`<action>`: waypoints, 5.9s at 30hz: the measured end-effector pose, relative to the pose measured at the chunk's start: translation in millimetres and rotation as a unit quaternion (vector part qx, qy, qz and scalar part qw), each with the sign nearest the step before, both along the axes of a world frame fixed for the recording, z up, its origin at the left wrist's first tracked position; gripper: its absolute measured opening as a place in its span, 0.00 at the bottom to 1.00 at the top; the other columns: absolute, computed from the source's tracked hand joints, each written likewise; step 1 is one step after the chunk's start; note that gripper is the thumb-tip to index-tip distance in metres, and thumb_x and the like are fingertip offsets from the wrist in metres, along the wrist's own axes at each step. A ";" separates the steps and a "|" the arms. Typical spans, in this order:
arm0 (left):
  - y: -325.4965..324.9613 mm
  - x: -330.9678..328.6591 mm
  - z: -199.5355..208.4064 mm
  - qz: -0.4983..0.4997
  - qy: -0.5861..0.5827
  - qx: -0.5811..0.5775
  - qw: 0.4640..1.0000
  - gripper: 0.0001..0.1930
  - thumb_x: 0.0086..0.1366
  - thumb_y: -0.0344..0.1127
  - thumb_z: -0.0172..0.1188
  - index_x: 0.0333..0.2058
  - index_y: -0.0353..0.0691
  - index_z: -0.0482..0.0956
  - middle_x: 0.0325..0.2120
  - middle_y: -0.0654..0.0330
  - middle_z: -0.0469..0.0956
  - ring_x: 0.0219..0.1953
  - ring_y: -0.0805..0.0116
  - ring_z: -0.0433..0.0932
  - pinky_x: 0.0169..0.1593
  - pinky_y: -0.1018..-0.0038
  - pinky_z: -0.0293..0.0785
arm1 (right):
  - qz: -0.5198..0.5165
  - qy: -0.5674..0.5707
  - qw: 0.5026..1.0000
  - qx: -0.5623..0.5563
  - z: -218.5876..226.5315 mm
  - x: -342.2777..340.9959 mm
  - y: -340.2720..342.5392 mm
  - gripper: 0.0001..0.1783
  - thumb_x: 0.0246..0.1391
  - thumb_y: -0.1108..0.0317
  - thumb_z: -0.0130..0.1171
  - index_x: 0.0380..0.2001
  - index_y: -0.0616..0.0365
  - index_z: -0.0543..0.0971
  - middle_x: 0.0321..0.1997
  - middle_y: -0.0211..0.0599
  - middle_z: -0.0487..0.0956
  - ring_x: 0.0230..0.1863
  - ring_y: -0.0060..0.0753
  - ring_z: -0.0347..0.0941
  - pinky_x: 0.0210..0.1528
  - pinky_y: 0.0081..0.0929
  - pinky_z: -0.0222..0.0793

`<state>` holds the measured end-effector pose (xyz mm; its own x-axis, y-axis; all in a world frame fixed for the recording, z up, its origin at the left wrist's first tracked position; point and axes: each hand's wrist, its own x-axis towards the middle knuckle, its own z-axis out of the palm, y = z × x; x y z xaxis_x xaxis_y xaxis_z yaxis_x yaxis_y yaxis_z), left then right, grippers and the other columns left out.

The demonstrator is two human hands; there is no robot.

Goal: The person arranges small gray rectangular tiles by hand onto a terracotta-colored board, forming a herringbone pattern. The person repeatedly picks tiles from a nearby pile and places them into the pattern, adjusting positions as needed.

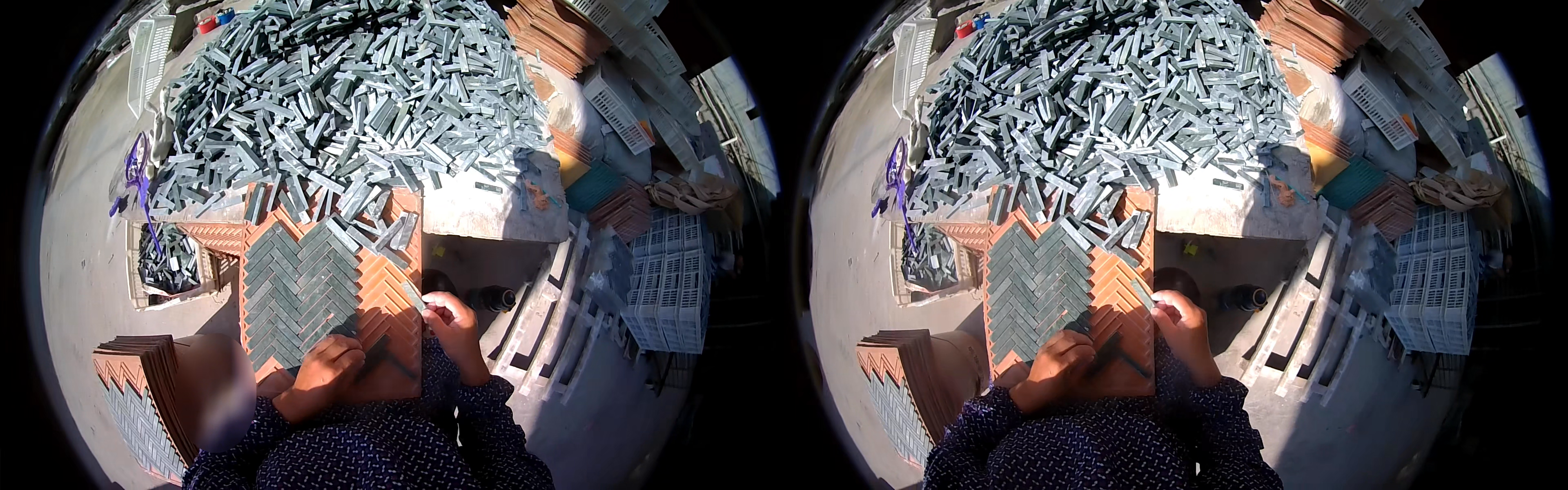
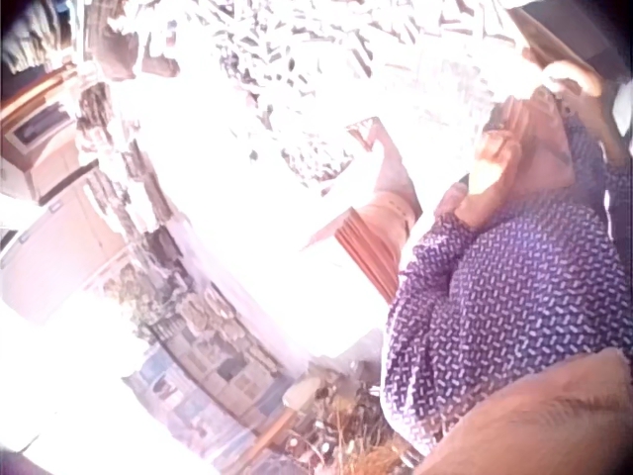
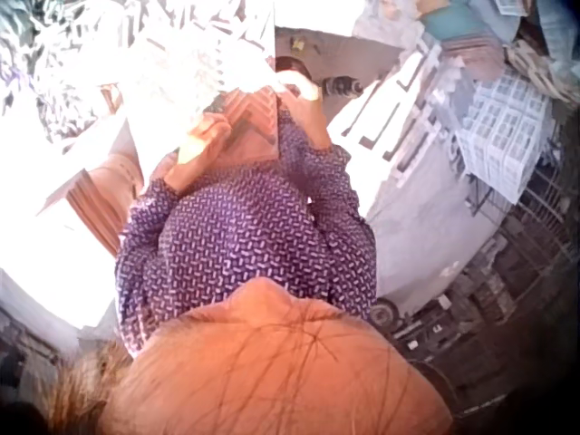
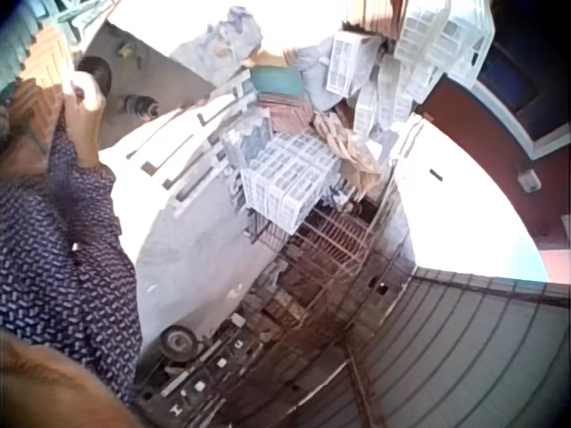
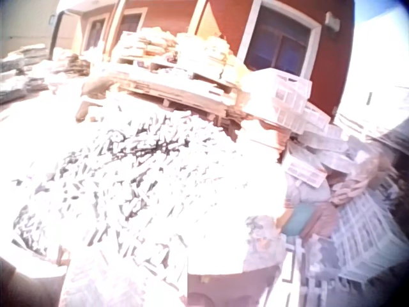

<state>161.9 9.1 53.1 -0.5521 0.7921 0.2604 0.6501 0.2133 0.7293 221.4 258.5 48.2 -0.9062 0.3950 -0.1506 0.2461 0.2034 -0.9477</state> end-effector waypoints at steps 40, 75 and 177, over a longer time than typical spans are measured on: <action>21.6 16.9 0.3 -0.181 0.159 -0.223 0.945 0.37 0.63 0.55 0.52 0.63 0.37 0.59 0.65 0.57 0.58 0.68 0.63 0.53 0.69 0.54 0.44 | 0.058 0.055 0.967 0.240 2.9 -23.7 -17.2 0.12 0.46 0.75 0.62 0.37 0.59 0.76 0.37 0.45 0.77 0.38 0.47 0.76 0.37 0.35 0.73; 33.1 10.8 -2.7 -0.148 0.132 -0.157 0.967 0.28 0.60 0.41 0.55 0.56 0.31 0.66 0.59 0.51 0.65 0.64 0.57 0.61 0.68 0.56 0.51 | 0.027 0.068 0.977 0.198 -4.3 -86.4 4.6 0.12 0.46 0.81 0.58 0.37 0.61 0.76 0.36 0.45 0.77 0.41 0.50 0.73 0.41 0.34 0.70; 59.2 -8.5 -17.6 0.110 0.159 -0.053 0.980 0.15 0.50 0.31 0.64 0.39 0.40 0.80 0.35 0.60 0.77 0.38 0.60 0.77 0.36 0.66 0.78 | 0.112 0.082 0.959 0.246 3.8 -7.3 -17.8 0.13 0.43 0.75 0.67 0.35 0.59 0.79 0.33 0.41 0.79 0.34 0.43 0.78 0.34 0.32 0.73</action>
